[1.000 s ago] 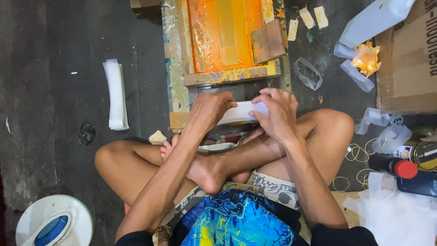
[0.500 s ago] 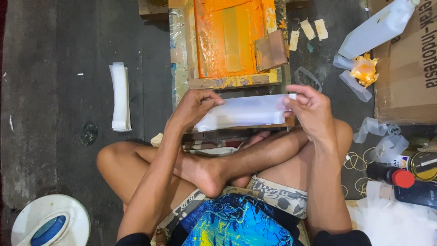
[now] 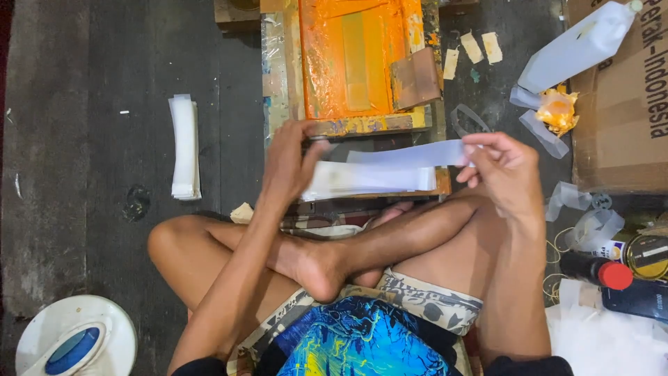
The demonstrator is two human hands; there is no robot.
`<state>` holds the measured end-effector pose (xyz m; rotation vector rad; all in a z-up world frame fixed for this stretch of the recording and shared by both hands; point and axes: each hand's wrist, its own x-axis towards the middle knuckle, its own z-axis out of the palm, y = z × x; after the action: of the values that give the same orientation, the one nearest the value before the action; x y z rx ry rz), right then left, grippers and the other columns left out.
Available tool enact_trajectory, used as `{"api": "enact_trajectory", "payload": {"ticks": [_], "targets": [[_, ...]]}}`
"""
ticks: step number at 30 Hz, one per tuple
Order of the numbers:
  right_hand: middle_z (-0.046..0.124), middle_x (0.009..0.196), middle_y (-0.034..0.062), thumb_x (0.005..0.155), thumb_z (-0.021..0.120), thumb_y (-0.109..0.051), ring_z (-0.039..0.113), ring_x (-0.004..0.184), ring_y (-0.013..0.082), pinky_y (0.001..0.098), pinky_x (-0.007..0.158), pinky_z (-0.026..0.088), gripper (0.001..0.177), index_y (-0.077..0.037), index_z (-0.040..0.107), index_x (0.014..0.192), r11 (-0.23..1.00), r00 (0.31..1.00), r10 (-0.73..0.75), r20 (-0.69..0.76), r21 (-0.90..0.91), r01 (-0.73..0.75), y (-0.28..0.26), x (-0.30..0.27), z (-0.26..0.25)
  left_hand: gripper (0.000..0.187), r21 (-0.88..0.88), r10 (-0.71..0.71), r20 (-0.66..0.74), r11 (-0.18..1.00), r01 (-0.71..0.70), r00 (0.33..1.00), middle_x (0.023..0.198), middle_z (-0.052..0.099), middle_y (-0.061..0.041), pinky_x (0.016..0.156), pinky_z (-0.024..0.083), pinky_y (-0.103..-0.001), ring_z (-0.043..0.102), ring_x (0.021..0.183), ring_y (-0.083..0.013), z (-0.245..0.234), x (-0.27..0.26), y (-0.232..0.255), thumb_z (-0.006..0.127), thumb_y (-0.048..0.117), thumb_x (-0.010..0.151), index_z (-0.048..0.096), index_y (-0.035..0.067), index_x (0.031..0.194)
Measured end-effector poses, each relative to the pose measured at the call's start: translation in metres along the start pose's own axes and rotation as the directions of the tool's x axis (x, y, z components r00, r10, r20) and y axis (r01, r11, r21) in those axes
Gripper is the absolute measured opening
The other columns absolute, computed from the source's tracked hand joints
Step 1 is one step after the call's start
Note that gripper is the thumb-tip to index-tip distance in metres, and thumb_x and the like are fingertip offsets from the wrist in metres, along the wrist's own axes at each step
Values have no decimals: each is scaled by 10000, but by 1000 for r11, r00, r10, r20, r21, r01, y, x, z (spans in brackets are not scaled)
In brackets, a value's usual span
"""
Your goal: The person sits on the floor and uses a squeegee to spread orange ink across a screen printing frame. They then place a white strip of material under the frame, pull it through to apply the ink, and repeat the process with multiple strips.
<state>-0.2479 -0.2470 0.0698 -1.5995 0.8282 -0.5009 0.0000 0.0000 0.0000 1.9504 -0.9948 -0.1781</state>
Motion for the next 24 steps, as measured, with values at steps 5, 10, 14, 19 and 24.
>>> {"api": "enact_trajectory", "payload": {"ticks": [5, 10, 14, 19, 24], "targets": [[681, 804, 151, 999, 628, 4, 690, 602, 159, 186, 458, 555, 189, -6, 692, 1177, 998, 999, -7, -52, -57, 4, -9, 0, -3, 941, 156, -90, 410, 987, 28, 907, 1295, 620, -119, 1119, 296, -532, 517, 1297, -348, 2, -16, 23, 956, 316, 683, 499, 121, 1482], [679, 796, 165, 983, 616, 20, 695, 597, 172, 198, 458, 557, 179, -5, 700, 1139, 998, 995, 1, -102, -64, -8, -13, -2, 1, 882, 211, -31, 454, 975, -74, 891, 1202, 650, -41, 1051, 265, -503, 524, 1184, -258, 13, -25, 5, 917, 297, 730, 490, 212, 1498], [673, 793, 166, 978, 623, 14, 700, 597, 181, 194, 454, 559, 183, 1, 700, 1144, 999, 996, 4, -91, -46, -9, -15, -3, 7, 731, 224, 49, 405, 963, -151, 913, 1130, 634, -23, 973, 314, -462, 527, 1074, -230, 15, -29, 2, 881, 299, 786, 558, 196, 1433], [667, 798, 177, 983, 615, 17, 702, 602, 193, 199, 453, 561, 186, 9, 695, 1151, 999, 996, 0, -89, -49, -4, -15, -4, 7, 642, 249, 73, 400, 951, -185, 914, 1086, 609, -23, 922, 376, -444, 529, 1032, -246, 11, -30, 11, 864, 366, 795, 620, 177, 1358], [653, 792, 199, 999, 578, 10, 702, 598, 209, 211, 441, 555, 188, 13, 692, 1148, 999, 995, 0, -101, -42, -4, -17, -7, 9, 493, 358, -29, -20, 933, 34, 999, 1118, 550, -59, 847, 417, -451, 542, 1011, -271, -9, -7, 10, 848, 317, 885, 624, 133, 1284]]}}
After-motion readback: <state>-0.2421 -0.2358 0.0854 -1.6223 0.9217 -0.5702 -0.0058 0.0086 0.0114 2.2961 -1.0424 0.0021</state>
